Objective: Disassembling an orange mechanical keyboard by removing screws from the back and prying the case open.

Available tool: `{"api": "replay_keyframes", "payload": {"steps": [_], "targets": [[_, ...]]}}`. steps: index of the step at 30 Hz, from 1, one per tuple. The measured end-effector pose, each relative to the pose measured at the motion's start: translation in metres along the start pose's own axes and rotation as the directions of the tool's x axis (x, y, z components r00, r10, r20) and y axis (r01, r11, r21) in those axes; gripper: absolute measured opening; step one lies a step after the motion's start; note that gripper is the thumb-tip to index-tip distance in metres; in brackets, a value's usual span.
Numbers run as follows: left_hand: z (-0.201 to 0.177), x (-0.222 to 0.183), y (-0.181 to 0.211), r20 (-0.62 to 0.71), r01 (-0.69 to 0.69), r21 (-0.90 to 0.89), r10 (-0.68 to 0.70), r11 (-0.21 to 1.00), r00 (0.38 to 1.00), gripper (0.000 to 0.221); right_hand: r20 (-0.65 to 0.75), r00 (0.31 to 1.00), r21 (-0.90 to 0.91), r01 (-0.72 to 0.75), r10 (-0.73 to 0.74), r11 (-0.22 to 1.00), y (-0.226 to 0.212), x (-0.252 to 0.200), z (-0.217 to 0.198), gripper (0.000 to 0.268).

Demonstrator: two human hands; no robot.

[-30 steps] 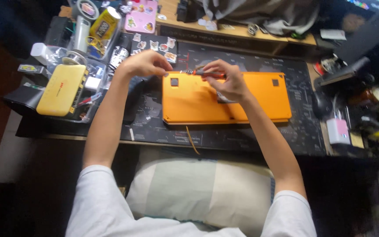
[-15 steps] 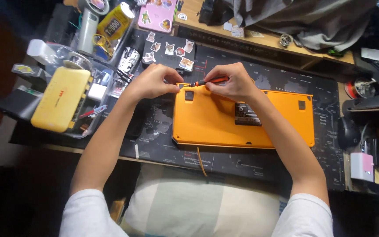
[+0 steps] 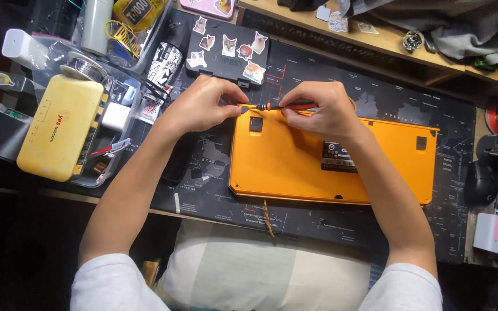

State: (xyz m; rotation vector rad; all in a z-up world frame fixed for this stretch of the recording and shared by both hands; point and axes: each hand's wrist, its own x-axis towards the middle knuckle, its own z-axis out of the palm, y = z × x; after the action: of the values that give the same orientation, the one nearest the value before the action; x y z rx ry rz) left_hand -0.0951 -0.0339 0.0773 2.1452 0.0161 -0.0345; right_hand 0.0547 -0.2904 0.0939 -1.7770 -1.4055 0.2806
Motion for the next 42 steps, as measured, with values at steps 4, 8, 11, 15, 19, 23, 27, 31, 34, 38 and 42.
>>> {"api": "replay_keyframes", "payload": {"steps": [4, 8, 11, 15, 19, 23, 27, 31, 34, 38, 42], "targets": [[0.000, 0.001, -0.002, -0.021, -0.023, -0.006, 0.023, 1.000, 1.000, 0.021, 0.001, 1.000, -0.004, -0.013, 0.013, 1.000, -0.001, 0.000, -0.001, 0.015], [0.001, 0.000, -0.003, -0.020, -0.036, -0.005, 0.036, 0.999, 0.999, 0.020, -0.002, 1.000, 0.001, -0.030, 0.030, 1.000, -0.006, -0.001, 0.001, 0.016], [0.000, 0.000, -0.003, -0.016, -0.039, -0.005, 0.039, 0.999, 0.999, 0.020, -0.011, 0.998, -0.027, -0.056, 0.055, 0.998, -0.014, -0.002, 0.002, 0.015], [0.000, 0.000, -0.003, -0.025, -0.049, -0.008, 0.049, 0.999, 0.998, 0.020, 0.000, 0.994, -0.024, -0.113, 0.113, 0.993, -0.016, -0.002, 0.002, 0.013], [-0.001, 0.000, -0.004, -0.027, -0.055, -0.009, 0.054, 0.998, 0.998, 0.021, -0.019, 0.994, -0.017, -0.104, 0.104, 0.994, 0.001, -0.006, 0.000, 0.009], [-0.001, 0.000, -0.002, -0.032, -0.054, -0.020, 0.053, 0.998, 0.998, 0.020, 0.002, 0.989, 0.096, -0.149, 0.150, 0.984, 0.021, -0.008, 0.002, 0.010], [-0.001, 0.000, 0.000, -0.042, -0.047, -0.028, 0.046, 0.999, 0.998, 0.020, 0.025, 0.979, 0.155, -0.206, 0.204, 0.966, 0.017, -0.010, 0.003, 0.011], [-0.002, 0.001, 0.000, -0.039, -0.062, -0.027, 0.061, 0.998, 0.997, 0.022, 0.066, 0.969, 0.225, -0.246, 0.237, 0.943, 0.015, -0.009, 0.002, 0.013], [-0.003, 0.000, 0.003, -0.033, -0.063, -0.024, 0.062, 0.998, 0.998, 0.021, 0.080, 0.967, 0.253, -0.253, 0.241, 0.934, 0.016, -0.009, 0.002, 0.014], [-0.004, 0.000, 0.006, -0.038, -0.063, -0.024, 0.062, 0.998, 0.997, 0.021, 0.082, 0.964, 0.275, -0.264, 0.251, 0.924, 0.015, -0.007, 0.000, 0.015], [-0.004, 0.000, 0.002, -0.024, -0.073, -0.030, 0.072, 0.997, 0.997, 0.021, 0.082, 0.970, 0.326, -0.242, 0.228, 0.914, 0.013, -0.004, 0.001, 0.015]]}}
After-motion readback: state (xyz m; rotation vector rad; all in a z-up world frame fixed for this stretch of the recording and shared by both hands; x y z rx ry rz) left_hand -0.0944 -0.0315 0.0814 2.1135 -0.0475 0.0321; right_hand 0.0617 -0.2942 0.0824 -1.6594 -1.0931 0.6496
